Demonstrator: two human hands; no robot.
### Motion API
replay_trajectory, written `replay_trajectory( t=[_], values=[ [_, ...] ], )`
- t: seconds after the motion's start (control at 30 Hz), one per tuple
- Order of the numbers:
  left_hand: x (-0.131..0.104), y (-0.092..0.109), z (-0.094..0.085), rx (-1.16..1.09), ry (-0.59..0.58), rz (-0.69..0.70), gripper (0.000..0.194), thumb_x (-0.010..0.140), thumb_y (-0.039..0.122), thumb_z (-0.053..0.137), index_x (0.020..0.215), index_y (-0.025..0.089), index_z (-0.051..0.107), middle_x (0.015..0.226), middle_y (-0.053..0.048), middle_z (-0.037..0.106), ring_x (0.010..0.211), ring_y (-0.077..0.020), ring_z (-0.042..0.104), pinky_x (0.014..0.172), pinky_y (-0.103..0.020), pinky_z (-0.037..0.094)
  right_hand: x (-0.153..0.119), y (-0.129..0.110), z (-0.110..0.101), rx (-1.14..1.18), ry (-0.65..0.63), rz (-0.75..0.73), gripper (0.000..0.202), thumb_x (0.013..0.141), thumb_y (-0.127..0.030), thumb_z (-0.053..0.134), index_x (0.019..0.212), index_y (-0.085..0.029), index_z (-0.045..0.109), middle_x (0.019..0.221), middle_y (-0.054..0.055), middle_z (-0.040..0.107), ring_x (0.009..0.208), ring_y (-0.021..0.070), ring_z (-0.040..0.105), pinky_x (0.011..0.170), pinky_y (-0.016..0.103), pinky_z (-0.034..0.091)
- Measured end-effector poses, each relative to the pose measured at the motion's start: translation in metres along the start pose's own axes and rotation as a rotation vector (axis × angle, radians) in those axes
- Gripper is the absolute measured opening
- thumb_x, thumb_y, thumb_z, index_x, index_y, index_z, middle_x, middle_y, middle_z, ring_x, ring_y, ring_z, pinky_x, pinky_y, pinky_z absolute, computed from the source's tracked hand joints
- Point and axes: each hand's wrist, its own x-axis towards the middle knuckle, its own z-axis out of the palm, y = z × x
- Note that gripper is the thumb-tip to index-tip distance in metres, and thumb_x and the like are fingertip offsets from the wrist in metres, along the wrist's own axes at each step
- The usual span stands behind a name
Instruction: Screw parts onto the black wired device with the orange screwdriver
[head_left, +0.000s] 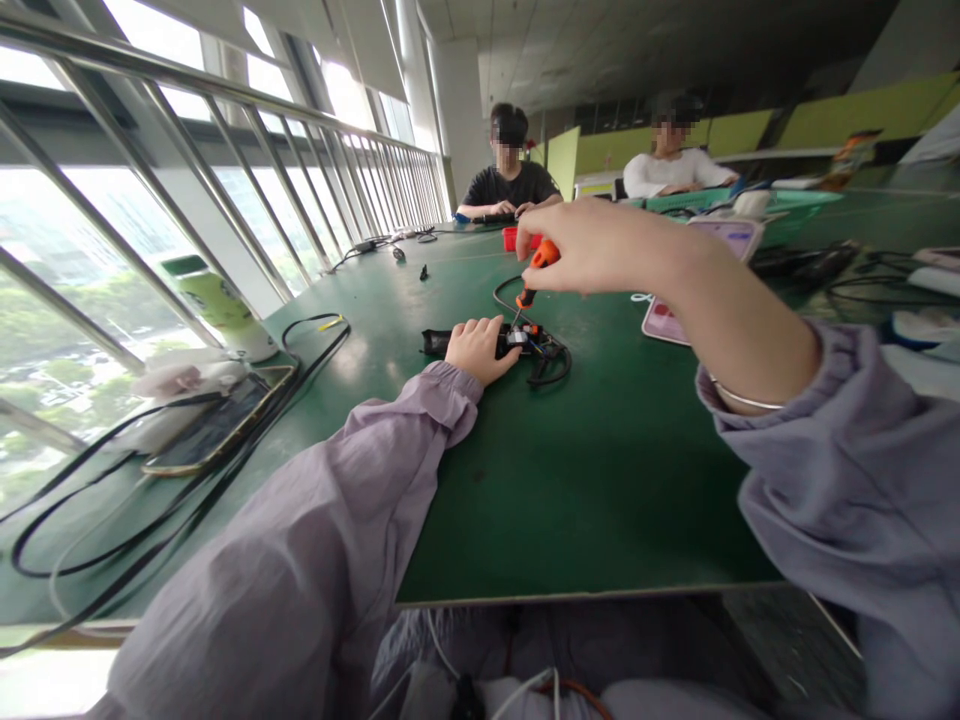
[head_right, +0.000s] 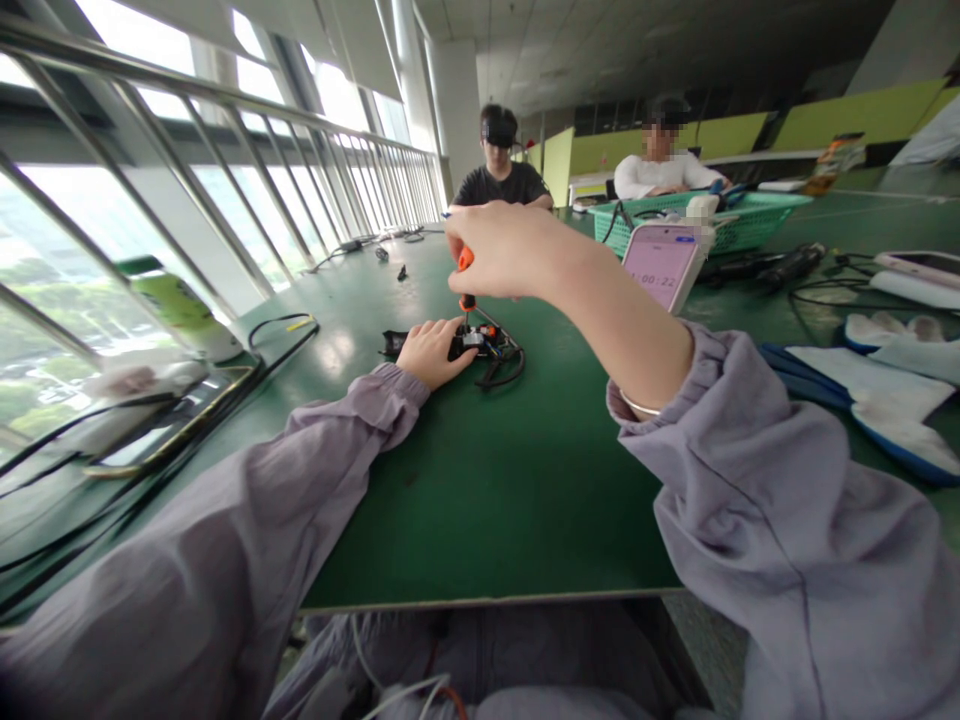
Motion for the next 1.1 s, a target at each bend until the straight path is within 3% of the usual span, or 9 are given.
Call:
replay_trajectory(
  t=[0.13, 0.33, 0.4, 0.57, 0.67, 0.9, 1.1],
  values=[
    [0.001, -0.001, 0.002, -0.008, 0.009, 0.004, 0.056, 0.085, 0.048, 0.045, 0.128, 0.012, 0.044, 0.115, -0.012, 0.058, 0.107, -0.0292, 0.05, 0.091, -0.041, 0.035, -0.002, 0.001, 0.001, 0.019, -0.1, 0.019, 0.035, 0.081, -0.043, 0.046, 0.096, -0.016, 0.063, 0.066, 0.005, 0.062, 0.051, 0.0148, 0.054, 0.058, 0.031, 0.036],
    [0.0, 0.0, 0.0, 0.014, 0.0, -0.002, 0.056, 0.085, 0.049, 0.044, 0.128, 0.012, 0.045, 0.116, -0.011, 0.058, 0.107, -0.0287, 0.05, 0.091, -0.04, 0.035, 0.002, 0.002, 0.004, -0.036, 0.034, -0.031, 0.035, 0.072, -0.031, 0.055, 0.104, -0.017, 0.059, 0.097, 0.01, 0.065, 0.07, 0.0196, 0.059, 0.062, 0.031, 0.036],
    [0.0, 0.0, 0.0, 0.014, -0.005, -0.003, 0.056, 0.085, 0.048, 0.044, 0.128, 0.012, 0.044, 0.115, -0.011, 0.058, 0.107, -0.0287, 0.05, 0.091, -0.04, 0.035, 0.002, 0.002, 0.003, -0.063, 0.051, -0.036, 0.037, 0.07, -0.029, 0.056, 0.105, -0.017, 0.058, 0.099, 0.011, 0.065, 0.075, 0.0214, 0.059, 0.063, 0.031, 0.036],
    [0.0, 0.001, -0.002, 0.012, -0.016, -0.005, 0.055, 0.085, 0.049, 0.044, 0.128, 0.013, 0.044, 0.116, -0.011, 0.058, 0.108, -0.0283, 0.05, 0.091, -0.039, 0.034, -0.003, -0.004, -0.001, -0.003, -0.069, 0.023, 0.033, 0.077, -0.035, 0.052, 0.103, -0.016, 0.058, 0.069, 0.006, 0.064, 0.051, 0.0149, 0.055, 0.055, 0.029, 0.036],
    [0.0, 0.002, -0.003, 0.016, -0.021, -0.009, 0.055, 0.086, 0.049, 0.043, 0.128, 0.013, 0.044, 0.116, -0.011, 0.058, 0.108, -0.028, 0.05, 0.092, -0.039, 0.034, -0.005, -0.008, -0.002, 0.027, -0.13, 0.019, 0.031, 0.081, -0.039, 0.049, 0.098, -0.016, 0.059, 0.058, 0.003, 0.059, 0.047, 0.0144, 0.053, 0.053, 0.028, 0.036],
    [0.0, 0.002, -0.003, 0.027, -0.022, -0.01, 0.055, 0.086, 0.048, 0.044, 0.127, 0.012, 0.045, 0.115, -0.011, 0.058, 0.108, -0.0283, 0.05, 0.091, -0.039, 0.034, 0.001, -0.001, 0.004, -0.008, -0.008, -0.05, 0.029, 0.074, -0.031, 0.056, 0.099, -0.018, 0.059, 0.089, 0.007, 0.064, 0.055, 0.014, 0.056, 0.053, 0.027, 0.035],
    [0.0, 0.002, -0.003, 0.027, -0.023, -0.01, 0.055, 0.086, 0.048, 0.043, 0.128, 0.012, 0.044, 0.116, -0.011, 0.058, 0.108, -0.0281, 0.05, 0.091, -0.039, 0.034, 0.0, -0.003, 0.003, -0.007, -0.046, -0.017, 0.027, 0.079, -0.038, 0.051, 0.093, -0.016, 0.06, 0.072, 0.006, 0.063, 0.053, 0.0145, 0.055, 0.054, 0.028, 0.035]
  ],
)
